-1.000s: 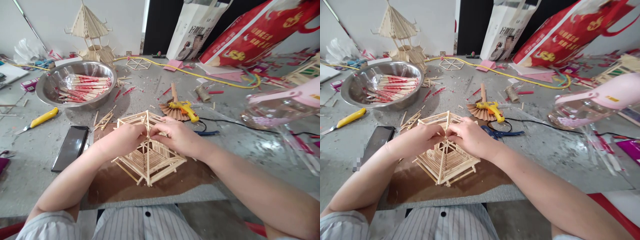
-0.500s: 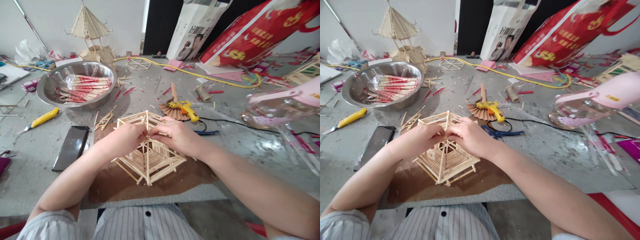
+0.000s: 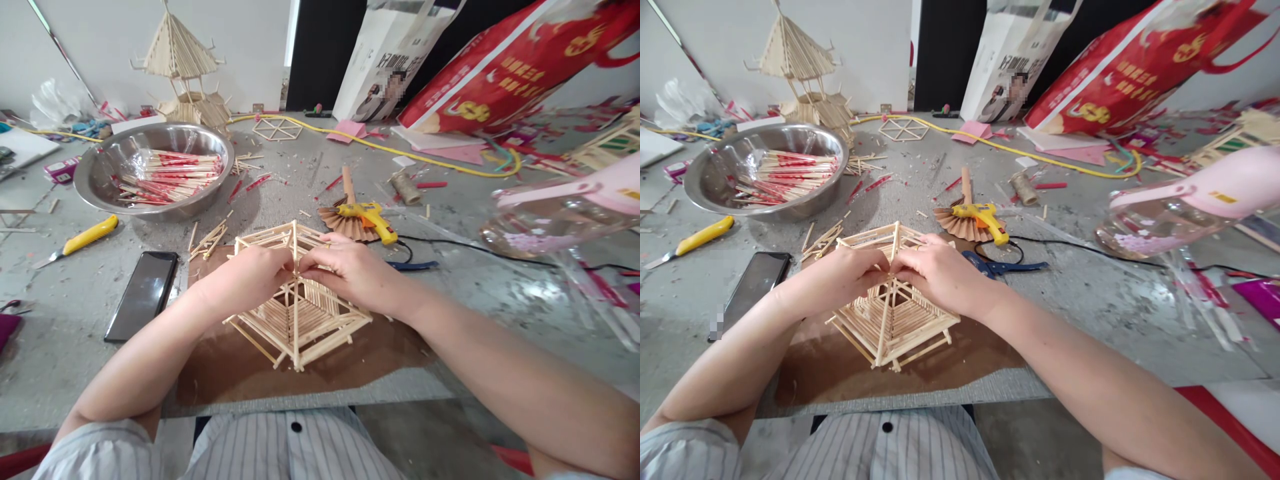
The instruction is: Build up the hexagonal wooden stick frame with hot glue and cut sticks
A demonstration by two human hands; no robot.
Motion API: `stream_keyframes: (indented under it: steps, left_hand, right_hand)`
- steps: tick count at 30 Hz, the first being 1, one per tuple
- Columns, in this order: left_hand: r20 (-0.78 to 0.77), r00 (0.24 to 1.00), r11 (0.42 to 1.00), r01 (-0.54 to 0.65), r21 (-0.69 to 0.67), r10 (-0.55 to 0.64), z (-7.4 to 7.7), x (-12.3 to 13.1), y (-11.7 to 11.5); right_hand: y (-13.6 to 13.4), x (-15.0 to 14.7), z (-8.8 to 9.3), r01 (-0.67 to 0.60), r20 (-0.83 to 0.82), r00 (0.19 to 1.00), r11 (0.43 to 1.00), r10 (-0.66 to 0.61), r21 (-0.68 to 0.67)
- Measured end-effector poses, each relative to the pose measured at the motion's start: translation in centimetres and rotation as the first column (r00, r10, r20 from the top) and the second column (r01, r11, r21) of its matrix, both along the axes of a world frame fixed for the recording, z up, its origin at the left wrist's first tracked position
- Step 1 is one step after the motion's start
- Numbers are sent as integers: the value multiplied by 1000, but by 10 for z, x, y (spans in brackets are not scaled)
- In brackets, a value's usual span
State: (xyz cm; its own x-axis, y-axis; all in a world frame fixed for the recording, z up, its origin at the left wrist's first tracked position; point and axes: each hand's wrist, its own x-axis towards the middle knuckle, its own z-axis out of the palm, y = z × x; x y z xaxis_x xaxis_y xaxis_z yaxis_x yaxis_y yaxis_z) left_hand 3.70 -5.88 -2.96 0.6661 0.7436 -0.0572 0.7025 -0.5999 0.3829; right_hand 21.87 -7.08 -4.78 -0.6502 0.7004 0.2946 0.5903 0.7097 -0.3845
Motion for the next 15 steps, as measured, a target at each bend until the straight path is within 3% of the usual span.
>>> stream_keyframes:
  steps: [15]
  left_hand:
    - [3,1000,999,18,39,-19,-5,-1,1]
  right_hand:
    - [0,2,-3,-2,53,999,997,-2,71]
